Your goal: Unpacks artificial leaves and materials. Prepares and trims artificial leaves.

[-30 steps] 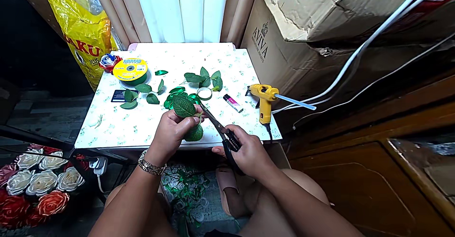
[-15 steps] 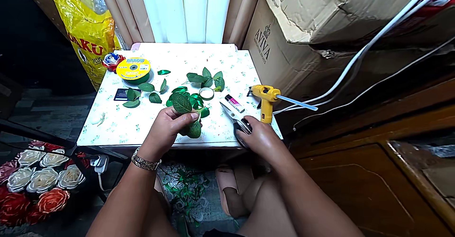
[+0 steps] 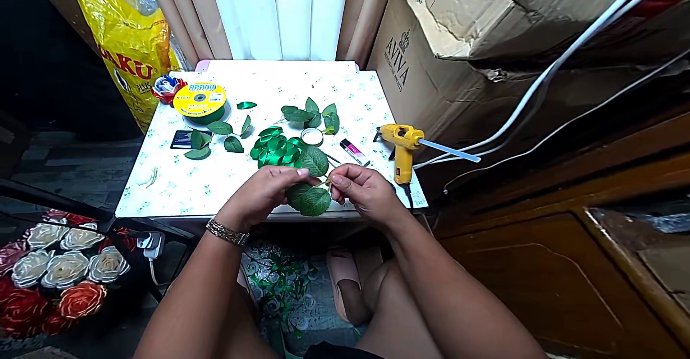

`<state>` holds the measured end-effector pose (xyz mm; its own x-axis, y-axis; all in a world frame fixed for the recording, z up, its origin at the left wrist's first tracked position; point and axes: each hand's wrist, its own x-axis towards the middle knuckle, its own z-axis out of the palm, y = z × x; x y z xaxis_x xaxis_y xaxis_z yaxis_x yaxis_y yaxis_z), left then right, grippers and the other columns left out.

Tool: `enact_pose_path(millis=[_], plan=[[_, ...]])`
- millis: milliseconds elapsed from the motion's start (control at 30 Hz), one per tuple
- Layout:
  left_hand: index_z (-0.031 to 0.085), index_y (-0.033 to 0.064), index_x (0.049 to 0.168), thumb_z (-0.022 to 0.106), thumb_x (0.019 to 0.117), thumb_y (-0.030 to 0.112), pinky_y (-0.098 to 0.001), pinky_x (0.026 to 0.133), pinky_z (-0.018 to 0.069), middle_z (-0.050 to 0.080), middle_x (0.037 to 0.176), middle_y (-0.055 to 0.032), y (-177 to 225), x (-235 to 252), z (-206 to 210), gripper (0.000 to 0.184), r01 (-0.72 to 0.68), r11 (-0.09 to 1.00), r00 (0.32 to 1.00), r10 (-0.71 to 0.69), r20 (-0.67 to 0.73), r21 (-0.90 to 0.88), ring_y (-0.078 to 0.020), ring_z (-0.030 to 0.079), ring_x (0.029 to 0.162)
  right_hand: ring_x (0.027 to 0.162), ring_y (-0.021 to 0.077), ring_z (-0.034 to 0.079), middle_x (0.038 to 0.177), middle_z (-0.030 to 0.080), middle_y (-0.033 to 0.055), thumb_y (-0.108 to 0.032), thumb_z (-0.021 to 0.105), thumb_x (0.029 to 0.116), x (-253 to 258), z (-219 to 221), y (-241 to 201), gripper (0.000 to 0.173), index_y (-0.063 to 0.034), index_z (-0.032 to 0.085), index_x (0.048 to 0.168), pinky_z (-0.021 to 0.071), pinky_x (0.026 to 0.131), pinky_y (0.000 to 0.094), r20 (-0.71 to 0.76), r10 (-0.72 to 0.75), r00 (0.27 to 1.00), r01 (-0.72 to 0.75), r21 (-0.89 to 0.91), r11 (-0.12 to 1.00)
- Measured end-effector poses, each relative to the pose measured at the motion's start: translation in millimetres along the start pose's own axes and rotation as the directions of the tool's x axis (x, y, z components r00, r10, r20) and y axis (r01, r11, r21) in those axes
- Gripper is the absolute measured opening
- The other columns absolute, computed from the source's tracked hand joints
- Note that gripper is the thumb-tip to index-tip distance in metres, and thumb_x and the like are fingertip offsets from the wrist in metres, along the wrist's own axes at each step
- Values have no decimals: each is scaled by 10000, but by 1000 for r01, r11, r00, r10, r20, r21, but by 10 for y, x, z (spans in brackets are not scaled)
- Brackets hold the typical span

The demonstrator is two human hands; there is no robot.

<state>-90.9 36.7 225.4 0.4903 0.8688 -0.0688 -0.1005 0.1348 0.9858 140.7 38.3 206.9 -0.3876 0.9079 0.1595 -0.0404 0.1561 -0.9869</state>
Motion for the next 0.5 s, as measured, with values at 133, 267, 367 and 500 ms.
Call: enact_pose_path(millis=[133, 267, 367, 500], plan=[[691, 80, 945, 326, 1089, 183, -213, 658, 585, 742, 811, -21, -3, 53, -75, 405, -16, 985, 997, 3, -76, -171, -62, 699, 699, 645, 8, 591, 718, 641, -55, -119, 517, 1036, -16, -12, 33, 192, -120, 686, 944, 513, 645, 164, 83, 36, 996, -53, 210, 976], [691, 122, 999, 517, 1027, 331, -225, 647, 586, 730, 827, -12, -118, 27, -128, 273, 49, 986, 987, -23, 159, -160, -71, 692, 696, 640, -18, 576, 691, 628, -83, -128, 550, 1008, -23, -29, 77, 174, -125, 667, 880, 491, 639, 156, 312, 65, 948, -119, 157, 980], [673, 155, 1068, 711, 892, 514, -217, 690, 593, 733, 864, -12, -127, 27, -86, 401, 111, 983, 966, -71, 250, -148, -66, 705, 754, 635, -23, 569, 692, 627, -84, -116, 543, 1012, -23, -7, 84, 173, -113, 667, 891, 479, 630, 145, 294, 81, 952, -121, 118, 986], [681, 157, 1154, 636, 853, 733, -233, 739, 596, 738, 971, -13, -137, 47, -156, 651, 55, 986, 945, 1, 326, -160, -84, 713, 856, 618, -9, 573, 676, 625, -65, -102, 554, 999, -3, -42, 125, 176, -98, 669, 865, 486, 618, 152, 251, 81, 965, -107, 89, 990]])
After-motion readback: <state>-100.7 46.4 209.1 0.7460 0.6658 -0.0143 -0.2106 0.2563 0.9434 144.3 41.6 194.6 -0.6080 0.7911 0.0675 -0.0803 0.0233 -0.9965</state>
